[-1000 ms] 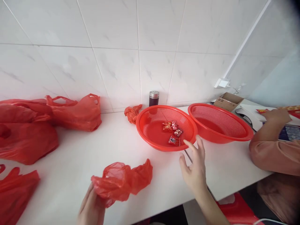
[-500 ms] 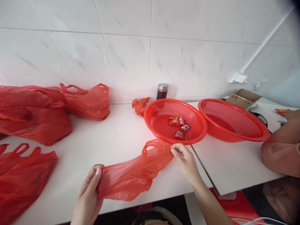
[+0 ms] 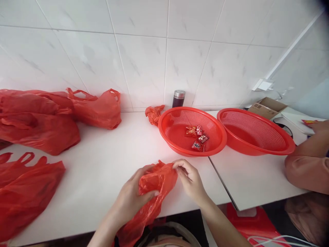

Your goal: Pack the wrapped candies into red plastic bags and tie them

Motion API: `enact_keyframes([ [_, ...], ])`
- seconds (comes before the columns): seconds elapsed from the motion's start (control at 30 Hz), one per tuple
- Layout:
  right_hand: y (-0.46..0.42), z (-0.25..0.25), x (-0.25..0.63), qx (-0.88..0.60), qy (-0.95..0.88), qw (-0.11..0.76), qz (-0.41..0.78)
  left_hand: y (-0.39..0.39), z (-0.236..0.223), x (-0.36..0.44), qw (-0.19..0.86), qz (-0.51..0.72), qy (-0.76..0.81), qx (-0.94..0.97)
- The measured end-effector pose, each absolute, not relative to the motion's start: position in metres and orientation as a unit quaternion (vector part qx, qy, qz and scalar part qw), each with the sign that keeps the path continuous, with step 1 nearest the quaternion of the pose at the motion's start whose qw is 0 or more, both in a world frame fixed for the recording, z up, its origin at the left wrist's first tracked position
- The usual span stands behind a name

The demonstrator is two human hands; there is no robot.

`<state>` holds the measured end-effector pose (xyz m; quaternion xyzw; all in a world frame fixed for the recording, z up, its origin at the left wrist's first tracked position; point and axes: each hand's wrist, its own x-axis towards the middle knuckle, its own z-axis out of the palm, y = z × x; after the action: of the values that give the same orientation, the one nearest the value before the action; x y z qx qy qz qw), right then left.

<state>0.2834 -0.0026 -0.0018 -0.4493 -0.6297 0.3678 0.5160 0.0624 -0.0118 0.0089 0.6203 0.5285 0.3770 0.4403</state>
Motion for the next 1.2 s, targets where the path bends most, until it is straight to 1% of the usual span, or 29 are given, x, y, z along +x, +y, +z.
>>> enact_keyframes([
  [0.07, -0.007, 0.009, 0.273, -0.445, -0.656, 0.532, 0.298, -0.007, 0.005, 0.077, 0.470, 0.379, 0.519, 0.604],
  [0.13, -0.020, 0.023, 0.261, -0.416, -0.688, 0.552, 0.222, -0.001, 0.001, 0.083, 0.464, 0.411, 0.537, 0.572],
  [0.2, -0.036, 0.034, 0.246, -0.345, -0.743, 0.531, 0.216, 0.005, -0.003, 0.084, 0.443, 0.436, 0.564, 0.544],
  [0.27, -0.045, 0.035, 0.231, -0.300, -0.800, 0.455, 0.250, 0.010, -0.004, 0.081, 0.436, 0.443, 0.581, 0.524],
  [0.3, -0.044, 0.030, 0.226, -0.312, -0.821, 0.408, 0.249, 0.011, -0.003, 0.079, 0.438, 0.443, 0.584, 0.520],
  [0.4, -0.027, 0.004, 0.227, -0.435, -0.845, 0.247, 0.188, 0.013, 0.001, 0.063, 0.470, 0.427, 0.573, 0.518],
  [0.47, -0.010, -0.012, 0.244, -0.490, -0.839, 0.159, 0.174, 0.011, 0.001, 0.039, 0.503, 0.402, 0.568, 0.513],
  [0.53, 0.005, -0.020, 0.268, -0.523, -0.827, 0.115, 0.172, 0.006, -0.003, 0.007, 0.541, 0.369, 0.571, 0.495],
  [0.6, 0.013, -0.019, 0.292, -0.547, -0.817, 0.100, 0.156, 0.000, -0.011, -0.025, 0.579, 0.336, 0.582, 0.461],
  [0.67, 0.016, -0.013, 0.308, -0.556, -0.815, 0.089, 0.134, -0.006, -0.019, -0.047, 0.588, 0.308, 0.606, 0.438],
  [0.73, 0.015, -0.005, 0.313, -0.552, -0.821, 0.081, 0.121, -0.012, -0.021, -0.049, 0.543, 0.317, 0.635, 0.448],
  [0.77, 0.014, -0.001, 0.311, -0.547, -0.824, 0.087, 0.115, -0.015, -0.019, -0.043, 0.491, 0.343, 0.649, 0.469],
  [0.83, 0.012, 0.007, 0.302, -0.540, -0.826, 0.122, 0.105, -0.021, -0.011, -0.018, 0.329, 0.420, 0.659, 0.530],
  [0.9, 0.011, 0.013, 0.288, -0.532, -0.824, 0.170, 0.097, -0.026, -0.001, 0.013, 0.156, 0.469, 0.626, 0.604],
  [0.97, 0.010, 0.014, 0.273, -0.524, -0.824, 0.191, 0.101, -0.026, 0.003, 0.041, 0.047, 0.450, 0.571, 0.685],
  [1.0, 0.010, 0.012, 0.267, -0.522, -0.827, 0.182, 0.105, -0.022, 0.001, 0.051, 0.009, 0.418, 0.553, 0.720],
  [1.07, 0.010, 0.006, 0.258, -0.519, -0.836, 0.137, 0.116, -0.011, -0.008, 0.065, -0.035, 0.335, 0.546, 0.767],
  [1.1, 0.009, 0.001, 0.256, -0.514, -0.842, 0.107, 0.123, -0.003, -0.015, 0.068, -0.039, 0.294, 0.551, 0.780],
  [1.2, 0.007, -0.009, 0.259, -0.468, -0.867, 0.031, 0.169, 0.023, -0.033, 0.067, 0.000, 0.220, 0.564, 0.796],
])
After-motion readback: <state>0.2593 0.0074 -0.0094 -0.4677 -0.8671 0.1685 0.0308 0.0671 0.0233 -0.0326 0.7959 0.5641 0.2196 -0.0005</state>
